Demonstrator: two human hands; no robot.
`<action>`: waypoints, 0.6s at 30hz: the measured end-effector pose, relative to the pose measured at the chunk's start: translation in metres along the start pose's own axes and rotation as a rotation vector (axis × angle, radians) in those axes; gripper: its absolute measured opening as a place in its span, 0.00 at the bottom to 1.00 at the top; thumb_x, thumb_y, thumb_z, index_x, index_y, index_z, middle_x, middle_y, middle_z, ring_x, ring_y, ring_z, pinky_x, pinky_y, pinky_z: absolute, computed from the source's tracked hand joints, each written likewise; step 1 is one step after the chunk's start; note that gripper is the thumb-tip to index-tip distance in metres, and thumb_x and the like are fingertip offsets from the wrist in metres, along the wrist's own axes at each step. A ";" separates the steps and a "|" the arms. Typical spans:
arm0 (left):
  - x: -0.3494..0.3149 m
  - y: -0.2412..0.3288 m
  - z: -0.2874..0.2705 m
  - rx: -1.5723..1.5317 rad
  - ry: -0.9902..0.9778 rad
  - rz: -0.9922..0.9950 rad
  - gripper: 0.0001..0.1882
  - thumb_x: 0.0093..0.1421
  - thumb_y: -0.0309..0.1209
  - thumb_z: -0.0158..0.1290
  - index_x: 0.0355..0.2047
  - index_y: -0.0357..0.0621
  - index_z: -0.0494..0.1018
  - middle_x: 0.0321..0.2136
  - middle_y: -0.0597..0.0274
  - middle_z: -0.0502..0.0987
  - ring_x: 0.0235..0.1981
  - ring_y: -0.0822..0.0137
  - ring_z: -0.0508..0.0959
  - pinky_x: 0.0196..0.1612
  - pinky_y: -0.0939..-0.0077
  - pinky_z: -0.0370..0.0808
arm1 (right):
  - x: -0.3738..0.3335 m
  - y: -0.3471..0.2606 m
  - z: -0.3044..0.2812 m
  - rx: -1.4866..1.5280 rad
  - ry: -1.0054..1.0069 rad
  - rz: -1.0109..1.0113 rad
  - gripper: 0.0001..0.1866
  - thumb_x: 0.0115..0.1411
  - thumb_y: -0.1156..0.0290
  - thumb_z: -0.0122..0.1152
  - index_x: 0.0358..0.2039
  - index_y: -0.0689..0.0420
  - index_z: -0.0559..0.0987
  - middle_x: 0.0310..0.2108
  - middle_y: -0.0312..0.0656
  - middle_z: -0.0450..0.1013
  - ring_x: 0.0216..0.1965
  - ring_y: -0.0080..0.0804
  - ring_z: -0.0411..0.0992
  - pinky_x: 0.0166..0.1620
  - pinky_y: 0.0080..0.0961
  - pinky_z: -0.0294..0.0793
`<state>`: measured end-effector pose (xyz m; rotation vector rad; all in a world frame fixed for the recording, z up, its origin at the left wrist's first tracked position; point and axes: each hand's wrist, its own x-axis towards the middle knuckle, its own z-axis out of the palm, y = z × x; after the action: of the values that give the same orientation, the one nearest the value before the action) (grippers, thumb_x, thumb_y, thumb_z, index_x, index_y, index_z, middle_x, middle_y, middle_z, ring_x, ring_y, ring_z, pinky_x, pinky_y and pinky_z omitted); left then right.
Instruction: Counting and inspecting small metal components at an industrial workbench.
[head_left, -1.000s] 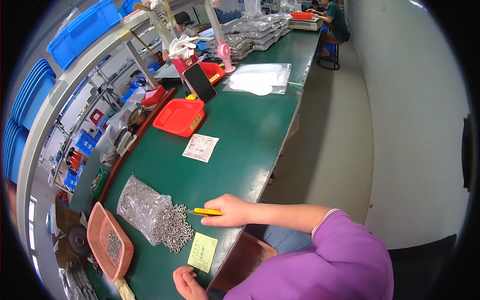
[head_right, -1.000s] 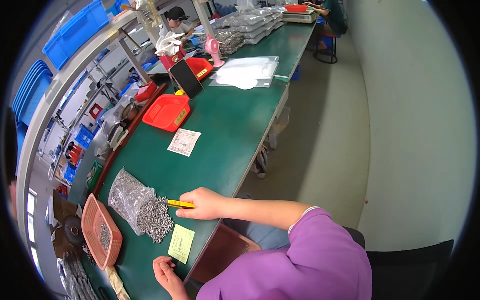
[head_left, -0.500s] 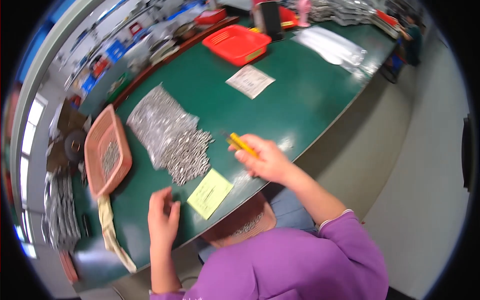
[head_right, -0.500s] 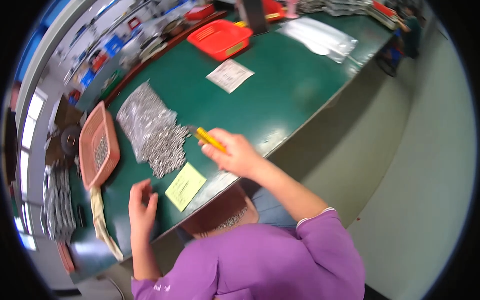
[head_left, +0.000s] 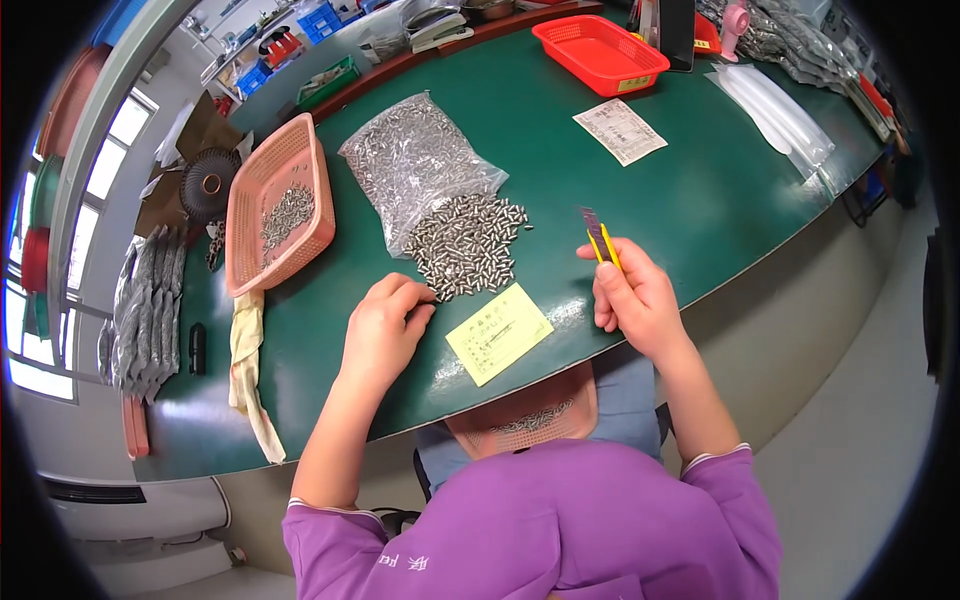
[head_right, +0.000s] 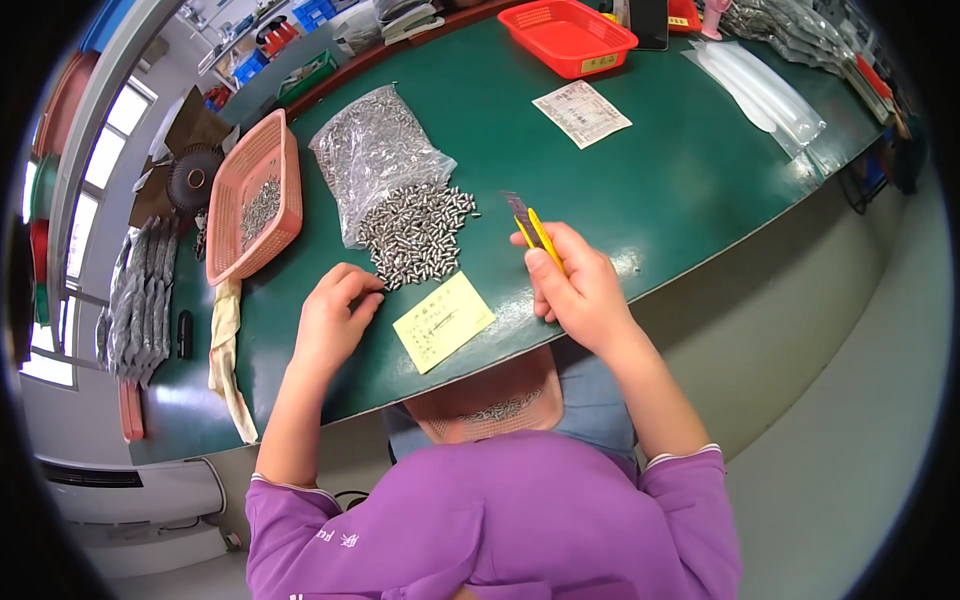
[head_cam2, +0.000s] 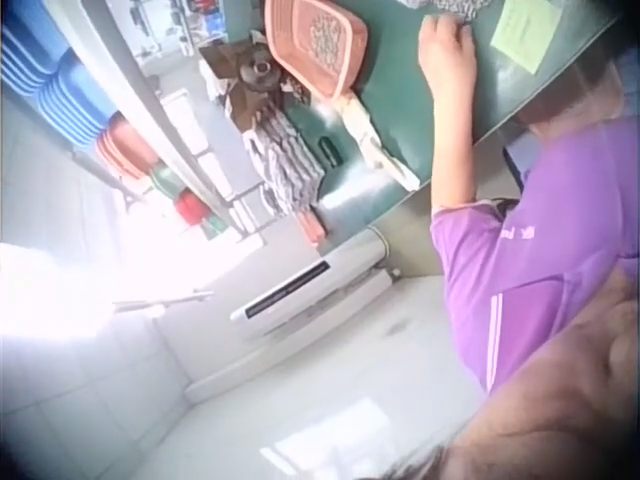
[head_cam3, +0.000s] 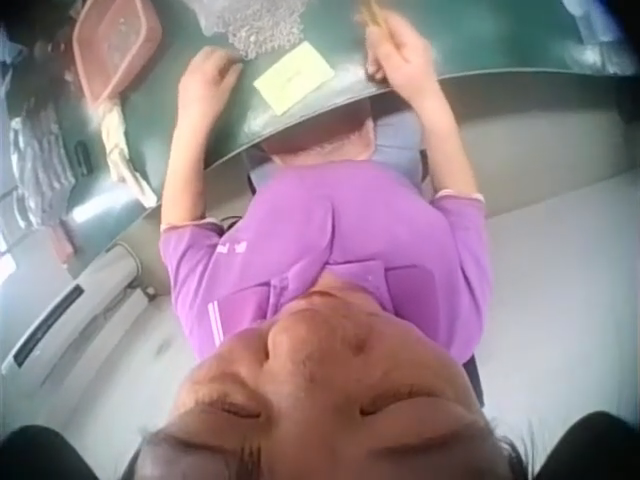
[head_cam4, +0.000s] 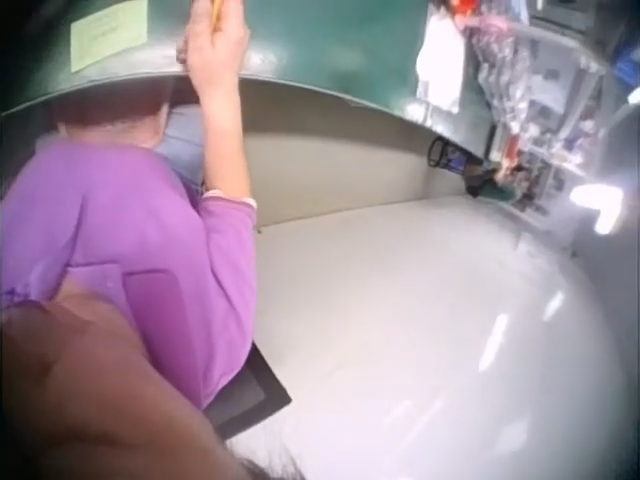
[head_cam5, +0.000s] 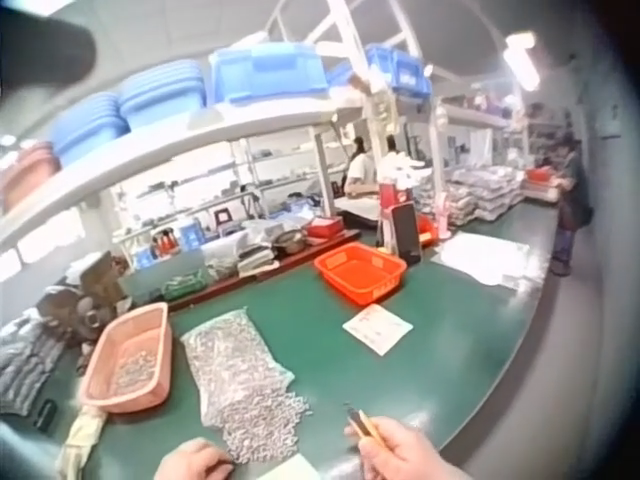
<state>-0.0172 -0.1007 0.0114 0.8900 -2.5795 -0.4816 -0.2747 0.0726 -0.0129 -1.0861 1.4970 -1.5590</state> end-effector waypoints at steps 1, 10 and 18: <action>0.000 -0.001 0.000 0.001 -0.001 -0.004 0.06 0.54 0.24 0.61 0.34 0.43 0.79 0.34 0.59 0.77 0.39 0.55 0.79 0.41 0.62 0.77 | -0.007 0.000 0.002 0.029 -0.016 0.026 0.18 0.74 0.60 0.51 0.54 0.60 0.75 0.20 0.29 0.69 0.19 0.14 0.69 0.24 0.15 0.70; 0.006 -0.001 -0.001 0.140 -0.005 0.201 0.06 0.53 0.23 0.61 0.31 0.41 0.75 0.30 0.58 0.75 0.35 0.55 0.78 0.38 0.64 0.76 | -0.066 -0.020 0.027 -0.143 -0.280 0.159 0.21 0.70 0.70 0.49 0.61 0.62 0.68 0.28 0.44 0.76 0.25 0.32 0.77 0.33 0.32 0.77; -0.019 0.028 -0.010 -0.119 -0.081 -0.126 0.06 0.51 0.26 0.60 0.27 0.40 0.73 0.26 0.57 0.75 0.30 0.54 0.78 0.34 0.61 0.76 | -0.075 -0.018 0.040 -0.356 -0.329 0.055 0.27 0.65 0.73 0.53 0.65 0.53 0.67 0.31 0.54 0.78 0.28 0.55 0.78 0.33 0.47 0.77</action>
<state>-0.0131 -0.0701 0.0279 1.0145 -2.5455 -0.7133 -0.2069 0.1266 -0.0028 -1.4107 1.5883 -1.0338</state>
